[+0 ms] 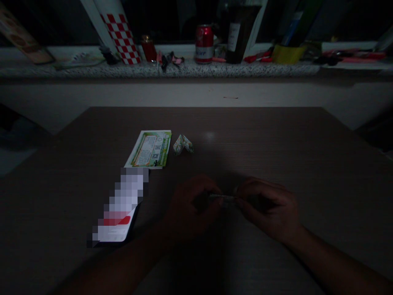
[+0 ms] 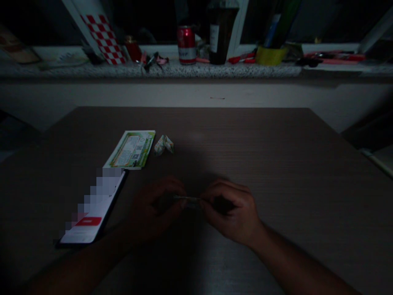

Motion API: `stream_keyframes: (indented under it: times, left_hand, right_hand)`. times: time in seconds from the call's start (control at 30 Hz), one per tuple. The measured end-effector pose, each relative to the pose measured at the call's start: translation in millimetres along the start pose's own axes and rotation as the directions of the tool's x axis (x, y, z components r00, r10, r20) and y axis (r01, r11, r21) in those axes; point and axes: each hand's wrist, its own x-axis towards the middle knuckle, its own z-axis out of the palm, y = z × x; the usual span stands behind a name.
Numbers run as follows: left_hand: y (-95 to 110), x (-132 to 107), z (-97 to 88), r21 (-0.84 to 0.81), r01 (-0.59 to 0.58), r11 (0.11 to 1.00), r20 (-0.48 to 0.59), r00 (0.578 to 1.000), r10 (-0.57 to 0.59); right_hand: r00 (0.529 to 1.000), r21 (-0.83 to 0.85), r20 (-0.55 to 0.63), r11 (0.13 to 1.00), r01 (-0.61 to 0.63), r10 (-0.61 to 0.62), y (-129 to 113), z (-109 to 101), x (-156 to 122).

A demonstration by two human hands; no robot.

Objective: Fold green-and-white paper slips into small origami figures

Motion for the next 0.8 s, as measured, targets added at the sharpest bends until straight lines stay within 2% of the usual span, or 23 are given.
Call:
stream_keyframes:
  times: [0.43,0.67,0.8]
  left_hand:
    - [-2.1,-2.8,1.4,0.084,-0.103,0.991,-0.006,0.995,0.104]
    - [0.4,-1.4,1.1,0.188,-0.242,0.952,0.045,0.970,0.238]
    - [0.7,-2.1,1.2,0.220,-0.275,0.936,0.080,0.961,0.263]
  right_hand:
    - [0.998,-0.014,0.018,0.998,0.067,-0.067,0.6,-1.1,-2.3]
    - [0.987,-0.042,0.016,0.986,0.161,-0.160,-0.3,1.8,-0.4]
    - [0.979,-0.054,0.040,0.978,0.200,-0.198,-1.8,2.7,0.9]
